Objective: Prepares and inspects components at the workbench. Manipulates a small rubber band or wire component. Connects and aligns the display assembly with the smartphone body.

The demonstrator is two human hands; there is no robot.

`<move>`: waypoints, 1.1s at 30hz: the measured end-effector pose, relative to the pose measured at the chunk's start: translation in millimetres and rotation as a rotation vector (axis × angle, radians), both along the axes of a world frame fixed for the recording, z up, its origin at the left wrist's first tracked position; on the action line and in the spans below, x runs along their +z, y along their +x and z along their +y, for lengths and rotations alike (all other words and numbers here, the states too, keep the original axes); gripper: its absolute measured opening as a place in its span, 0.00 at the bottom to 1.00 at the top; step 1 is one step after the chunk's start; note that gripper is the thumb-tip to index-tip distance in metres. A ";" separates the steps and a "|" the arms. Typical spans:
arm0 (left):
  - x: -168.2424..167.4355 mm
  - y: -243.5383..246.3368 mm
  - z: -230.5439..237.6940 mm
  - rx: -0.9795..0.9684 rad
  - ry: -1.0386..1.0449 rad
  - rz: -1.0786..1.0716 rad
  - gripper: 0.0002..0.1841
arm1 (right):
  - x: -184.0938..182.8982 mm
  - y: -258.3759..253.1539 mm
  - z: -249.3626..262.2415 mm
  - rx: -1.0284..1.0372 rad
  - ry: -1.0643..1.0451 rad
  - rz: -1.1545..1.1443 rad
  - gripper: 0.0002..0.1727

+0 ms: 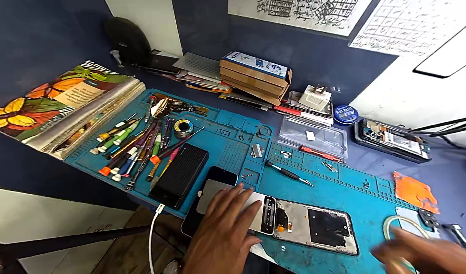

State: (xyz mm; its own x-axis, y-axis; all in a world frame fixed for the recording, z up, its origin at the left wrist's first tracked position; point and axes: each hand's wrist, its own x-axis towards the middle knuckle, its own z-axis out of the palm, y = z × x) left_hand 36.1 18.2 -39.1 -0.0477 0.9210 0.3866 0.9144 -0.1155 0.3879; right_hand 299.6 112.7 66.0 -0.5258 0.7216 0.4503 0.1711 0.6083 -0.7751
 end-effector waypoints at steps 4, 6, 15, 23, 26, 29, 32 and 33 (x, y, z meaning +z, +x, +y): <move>4.5 -6.9 5.3 -0.021 -0.067 0.009 0.35 | -28.1 -34.5 45.4 -0.094 -0.139 -0.196 0.11; 5.0 -9.6 6.7 -0.023 -0.095 0.017 0.36 | -36.2 -61.3 71.1 -0.114 -0.086 -0.330 0.10; 0.6 -11.4 12.1 -0.032 -0.065 0.021 0.35 | -43.9 -171.2 148.8 -0.034 -0.128 -0.745 0.19; -2.7 -12.0 13.8 -0.055 -0.045 0.011 0.34 | -47.4 -185.1 148.6 -0.085 -0.131 -0.817 0.11; -3.1 -12.0 13.5 -0.055 -0.041 0.025 0.32 | -47.3 -188.0 149.5 -0.099 -0.171 -0.822 0.11; -2.5 -11.9 13.4 -0.057 -0.045 0.038 0.29 | -46.6 -190.5 149.8 -0.101 -0.190 -0.826 0.12; -1.8 -11.4 13.4 -0.058 -0.048 0.047 0.28 | -43.7 -190.6 149.7 -0.092 -0.202 -0.806 0.12; -1.5 -11.3 13.3 -0.053 -0.051 0.051 0.28 | -43.3 -190.5 150.1 -0.082 -0.210 -0.788 0.11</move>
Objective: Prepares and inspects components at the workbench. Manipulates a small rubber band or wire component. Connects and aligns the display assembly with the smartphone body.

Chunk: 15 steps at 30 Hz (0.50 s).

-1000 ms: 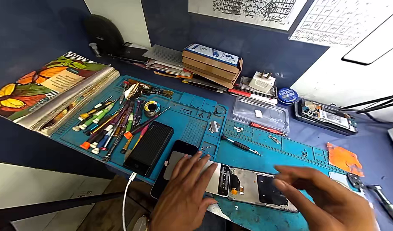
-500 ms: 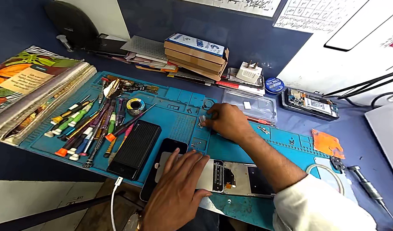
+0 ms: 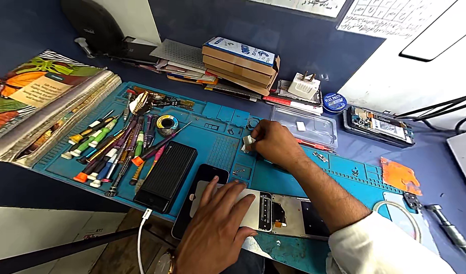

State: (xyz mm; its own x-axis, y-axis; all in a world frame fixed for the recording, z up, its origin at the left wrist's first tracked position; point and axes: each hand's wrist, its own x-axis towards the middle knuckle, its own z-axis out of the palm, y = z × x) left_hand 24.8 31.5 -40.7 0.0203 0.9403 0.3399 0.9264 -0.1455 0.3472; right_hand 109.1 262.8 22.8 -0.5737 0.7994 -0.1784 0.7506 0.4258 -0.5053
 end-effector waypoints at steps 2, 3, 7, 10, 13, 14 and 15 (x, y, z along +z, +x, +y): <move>0.4 0.2 0.3 0.005 -0.003 0.009 0.28 | 0.3 1.3 1.2 0.008 -0.037 0.044 0.08; 0.5 0.3 0.2 0.005 -0.005 0.011 0.28 | -0.3 2.5 2.3 0.015 -0.058 0.066 0.08; 0.4 0.1 0.0 -0.001 -0.004 0.004 0.28 | -6.1 6.2 6.4 0.036 -0.092 0.140 0.11; 0.5 0.3 -0.6 -0.007 -0.002 0.003 0.27 | -7.1 8.8 6.8 0.051 -0.071 0.170 0.11; 0.2 0.1 -0.9 -0.017 0.001 0.010 0.25 | -4.4 12.4 5.1 0.044 -0.042 0.196 0.08; 0.2 0.1 -1.2 -0.019 0.003 0.016 0.25 | -3.9 13.6 5.1 0.046 -0.040 0.205 0.08; 0.1 0.2 -1.5 -0.022 0.002 0.019 0.24 | -4.0 15.2 5.2 0.050 -0.038 0.225 0.08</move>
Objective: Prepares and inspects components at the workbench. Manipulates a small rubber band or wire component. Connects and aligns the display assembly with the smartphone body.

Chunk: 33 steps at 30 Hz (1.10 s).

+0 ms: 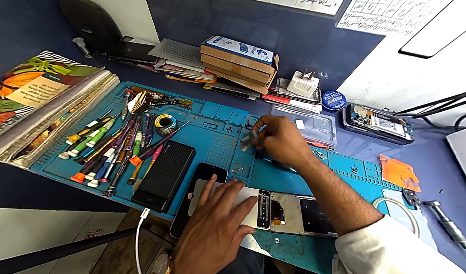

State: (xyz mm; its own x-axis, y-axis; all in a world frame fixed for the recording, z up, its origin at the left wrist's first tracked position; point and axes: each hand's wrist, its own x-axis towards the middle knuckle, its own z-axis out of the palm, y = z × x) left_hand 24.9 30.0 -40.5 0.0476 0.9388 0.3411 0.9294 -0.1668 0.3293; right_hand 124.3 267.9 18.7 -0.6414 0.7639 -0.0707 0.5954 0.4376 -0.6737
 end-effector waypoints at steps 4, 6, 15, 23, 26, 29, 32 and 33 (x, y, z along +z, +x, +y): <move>-0.1 -0.1 -1.1 -0.018 -0.013 -0.007 0.23 | 1.1 9.4 -2.3 0.001 0.022 0.096 0.10; -0.1 -0.5 -0.9 -0.026 -0.018 -0.006 0.23 | 7.7 17.2 -9.4 -0.064 0.088 0.103 0.11; 1.8 -1.3 -1.3 -0.050 -0.047 0.001 0.23 | 8.9 90.7 -69.3 -0.005 0.035 0.152 0.06; 6.0 -1.1 -0.4 -0.051 -0.084 0.024 0.24 | -10.1 94.6 -84.1 0.090 0.158 0.088 0.06; 7.2 -1.2 -0.5 -0.048 -0.105 0.019 0.24 | -13.7 95.1 -81.1 0.117 0.178 0.070 0.06; 8.1 -1.8 -0.7 -0.051 -0.117 0.022 0.24 | -14.9 96.1 -79.5 0.133 0.176 0.079 0.07; 9.9 -2.0 -0.6 -0.053 -0.129 0.025 0.24 | -16.0 96.9 -79.4 0.143 0.183 0.084 0.07; 10.1 -2.1 -0.7 -0.053 -0.131 0.025 0.24 | -16.8 97.4 -79.2 0.146 0.189 0.081 0.07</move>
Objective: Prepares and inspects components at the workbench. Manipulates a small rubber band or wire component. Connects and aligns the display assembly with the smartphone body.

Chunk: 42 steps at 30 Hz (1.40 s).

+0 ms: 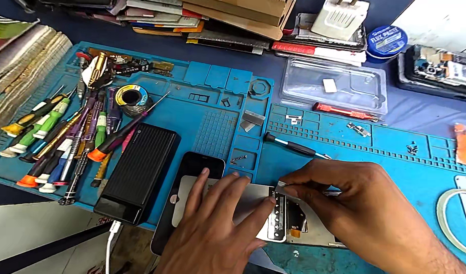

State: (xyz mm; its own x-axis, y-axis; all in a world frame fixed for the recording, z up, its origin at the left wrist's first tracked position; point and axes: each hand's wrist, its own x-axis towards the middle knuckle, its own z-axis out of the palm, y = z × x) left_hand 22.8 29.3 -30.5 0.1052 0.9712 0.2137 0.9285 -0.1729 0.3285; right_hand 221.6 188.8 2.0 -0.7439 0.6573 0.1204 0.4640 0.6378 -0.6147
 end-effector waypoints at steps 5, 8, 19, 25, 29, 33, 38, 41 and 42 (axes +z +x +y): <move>-0.3 -0.8 -0.2 -0.004 0.002 0.001 0.24 | -0.3 0.4 -0.4 -0.003 0.018 -0.001 0.08; -0.3 -0.7 -0.1 -0.002 0.006 0.005 0.24 | 0.8 -0.5 -1.1 -0.008 0.017 0.000 0.07; 0.2 -0.3 -0.5 0.002 0.001 0.000 0.24 | -0.8 -0.5 -1.9 -0.012 0.028 0.016 0.08; 0.3 -0.6 -0.5 -0.002 0.001 0.002 0.24 | -1.7 1.1 -0.5 -0.004 0.010 0.035 0.07; -0.7 -0.7 -0.3 -0.005 0.004 0.000 0.24 | -2.1 1.0 -0.8 0.004 0.020 0.043 0.07; -0.6 -0.8 -0.4 -0.002 0.006 0.003 0.24 | -2.5 -0.5 0.0 0.020 0.040 0.041 0.08; -0.4 -0.9 -0.2 -0.007 0.003 -0.001 0.24 | -2.1 -2.9 1.5 0.035 0.062 0.041 0.09; 0.0 -0.9 -0.3 -0.006 -0.004 -0.005 0.24 | -1.2 -3.2 1.8 0.041 0.061 0.037 0.09; -0.1 -0.9 -0.5 -0.005 -0.003 -0.005 0.24 | -1.2 -3.0 1.9 0.043 0.060 0.039 0.09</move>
